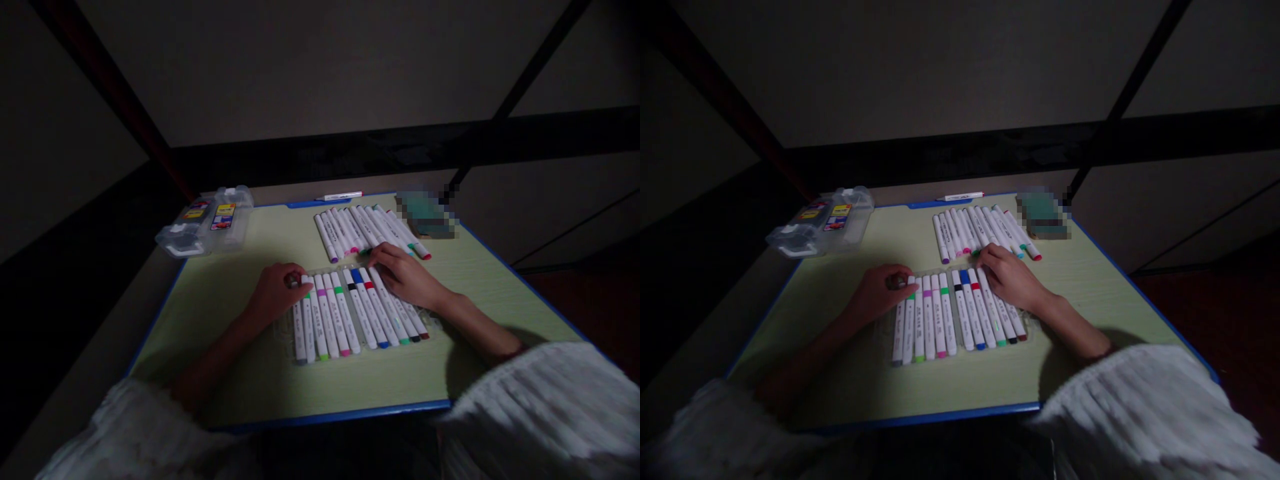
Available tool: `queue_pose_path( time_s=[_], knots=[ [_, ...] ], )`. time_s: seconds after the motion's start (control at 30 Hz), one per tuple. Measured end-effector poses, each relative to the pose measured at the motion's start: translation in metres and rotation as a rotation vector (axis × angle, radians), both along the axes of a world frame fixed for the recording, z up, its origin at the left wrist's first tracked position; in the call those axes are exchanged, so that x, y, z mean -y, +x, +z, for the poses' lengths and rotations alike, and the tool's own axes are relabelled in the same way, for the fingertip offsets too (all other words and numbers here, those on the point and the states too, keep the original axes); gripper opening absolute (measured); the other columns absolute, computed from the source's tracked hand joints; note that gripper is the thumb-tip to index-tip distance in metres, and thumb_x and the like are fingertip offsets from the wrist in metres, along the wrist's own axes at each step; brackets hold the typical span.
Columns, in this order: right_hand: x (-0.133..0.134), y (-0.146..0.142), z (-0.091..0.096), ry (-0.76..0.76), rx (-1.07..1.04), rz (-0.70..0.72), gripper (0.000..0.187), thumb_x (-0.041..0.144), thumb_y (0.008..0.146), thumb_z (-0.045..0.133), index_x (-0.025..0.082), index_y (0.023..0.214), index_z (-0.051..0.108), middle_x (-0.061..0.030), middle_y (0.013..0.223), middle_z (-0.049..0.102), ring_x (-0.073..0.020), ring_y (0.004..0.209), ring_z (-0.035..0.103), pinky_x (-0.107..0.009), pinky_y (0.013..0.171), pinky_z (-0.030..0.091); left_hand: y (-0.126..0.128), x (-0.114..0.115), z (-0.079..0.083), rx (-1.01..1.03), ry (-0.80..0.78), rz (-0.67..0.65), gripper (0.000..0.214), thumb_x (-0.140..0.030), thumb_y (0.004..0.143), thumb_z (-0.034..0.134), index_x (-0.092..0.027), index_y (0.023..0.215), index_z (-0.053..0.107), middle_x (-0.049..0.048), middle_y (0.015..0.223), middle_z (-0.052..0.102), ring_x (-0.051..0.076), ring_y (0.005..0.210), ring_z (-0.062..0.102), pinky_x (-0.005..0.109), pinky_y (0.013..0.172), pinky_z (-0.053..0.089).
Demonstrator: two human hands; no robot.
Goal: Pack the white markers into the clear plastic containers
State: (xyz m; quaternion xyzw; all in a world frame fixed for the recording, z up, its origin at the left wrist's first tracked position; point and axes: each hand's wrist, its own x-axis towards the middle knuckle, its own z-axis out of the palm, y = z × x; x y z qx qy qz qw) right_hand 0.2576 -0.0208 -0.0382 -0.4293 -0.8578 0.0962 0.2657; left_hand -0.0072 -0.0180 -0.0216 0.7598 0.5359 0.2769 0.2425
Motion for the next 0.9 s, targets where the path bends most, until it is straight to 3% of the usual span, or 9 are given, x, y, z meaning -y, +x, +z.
queue_pose_path(
  time_s=[0.2, 0.43, 0.9],
  knots=[
    [0.0, 0.0, 0.0, 0.009, 0.022, -0.009, 0.026, 0.001, 0.072, 0.04, 0.017, 0.086, 0.054, -0.0094, 0.092, 0.053, -0.0228, 0.088, 0.053, -0.038, 0.079, 0.045, -0.002, -0.004, 0.005, 0.281, -0.111, 0.068, 0.012, -0.022, 0.056, 0.068, -0.014, 0.064, 0.063, -0.0031, 0.056, 0.058, 0.007, 0.05, 0.045, 0.019, 0.048, 0.034],
    [0.0, 0.0, -0.001, 0.001, 0.01, -0.004, 0.028, 0.001, 0.07, 0.04, 0.017, 0.087, 0.054, -0.0093, 0.093, 0.053, -0.0234, 0.089, 0.053, -0.039, 0.08, 0.044, -0.003, -0.005, 0.007, 0.655, -0.3, 0.082, 0.025, -0.033, 0.055, 0.072, -0.015, 0.067, 0.059, -0.0017, 0.06, 0.06, 0.01, 0.054, 0.053, 0.023, 0.054, 0.044],
    [-0.01, 0.01, 0.001, -0.24, -0.29, 0.058, 0.027, 0.006, 0.075, 0.038, 0.018, 0.079, 0.063, -0.0064, 0.09, 0.054, -0.0189, 0.091, 0.053, -0.035, 0.084, 0.042, 0.011, -0.001, 0.006, 0.593, -0.452, 0.079, 0.02, -0.029, 0.062, 0.068, -0.013, 0.066, 0.057, -0.0026, 0.052, 0.06, 0.009, 0.046, 0.057, 0.021, 0.05, 0.048]
  ],
)
